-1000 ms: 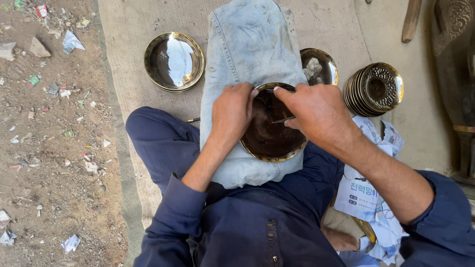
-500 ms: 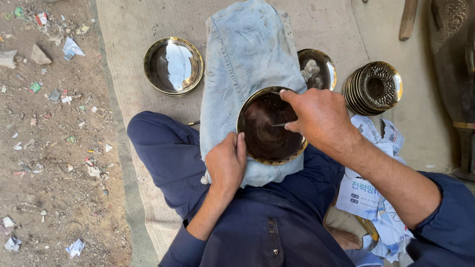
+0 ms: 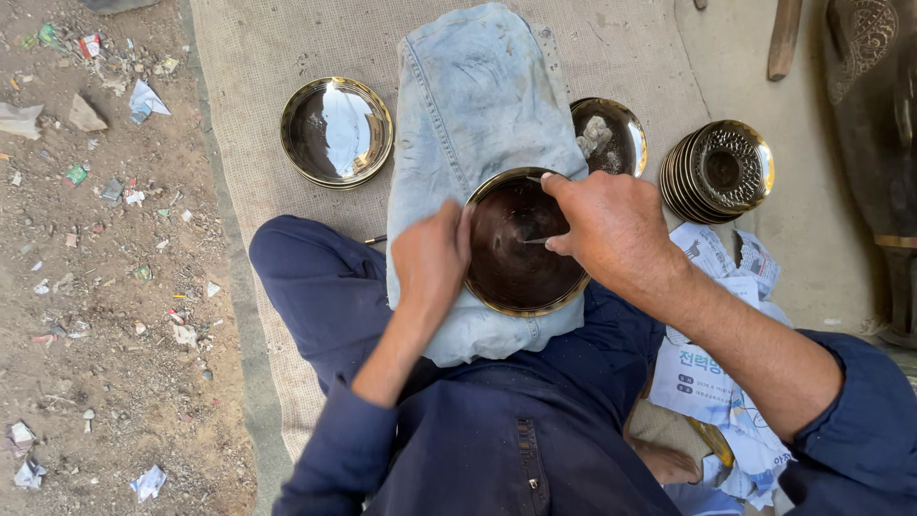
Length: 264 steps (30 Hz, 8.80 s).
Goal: The person sits cross-legged with a brass plate braced on a cloth pad on their lap and scrapes its dark surface with a small hand tool, rotating the plate to work different areas. They set finished plates on a stack beside them and pick up the next plate to repeat the scraping.
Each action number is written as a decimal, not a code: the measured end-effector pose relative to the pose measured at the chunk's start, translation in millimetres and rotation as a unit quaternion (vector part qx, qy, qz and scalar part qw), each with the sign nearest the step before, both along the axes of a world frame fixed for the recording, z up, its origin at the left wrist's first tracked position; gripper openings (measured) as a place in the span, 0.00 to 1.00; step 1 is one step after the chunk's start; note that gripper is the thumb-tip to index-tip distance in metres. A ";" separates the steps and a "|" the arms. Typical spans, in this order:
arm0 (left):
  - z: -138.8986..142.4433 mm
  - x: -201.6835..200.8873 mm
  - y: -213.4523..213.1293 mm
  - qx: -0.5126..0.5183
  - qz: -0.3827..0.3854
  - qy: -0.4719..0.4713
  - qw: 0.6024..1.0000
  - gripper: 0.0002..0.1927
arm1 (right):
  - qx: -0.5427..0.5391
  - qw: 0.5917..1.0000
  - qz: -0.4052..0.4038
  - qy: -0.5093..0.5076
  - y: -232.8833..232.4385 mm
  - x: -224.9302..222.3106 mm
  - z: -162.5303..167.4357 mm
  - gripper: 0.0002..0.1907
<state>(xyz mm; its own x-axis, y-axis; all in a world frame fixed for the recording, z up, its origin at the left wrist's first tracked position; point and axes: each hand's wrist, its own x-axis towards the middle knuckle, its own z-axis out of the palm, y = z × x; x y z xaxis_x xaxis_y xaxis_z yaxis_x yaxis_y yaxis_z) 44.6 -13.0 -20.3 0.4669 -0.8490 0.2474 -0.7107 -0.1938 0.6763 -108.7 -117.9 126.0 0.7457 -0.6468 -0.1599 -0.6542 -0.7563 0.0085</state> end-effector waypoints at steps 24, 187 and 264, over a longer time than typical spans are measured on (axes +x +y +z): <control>5.5 -30.3 57.5 0.073 0.051 0.045 0.995 0.18 | 0.007 0.999 -0.024 0.048 10.7 4.2 2.8 0.39; -82.4 115.2 69.9 -0.017 0.111 -0.075 0.991 0.09 | -0.237 0.857 -0.185 -0.418 -53.1 -109.1 -231.1 0.08; 17.5 -44.6 3.3 0.071 0.017 -0.043 0.996 0.60 | 0.090 0.964 -0.157 -0.193 62.2 -39.4 -18.1 0.37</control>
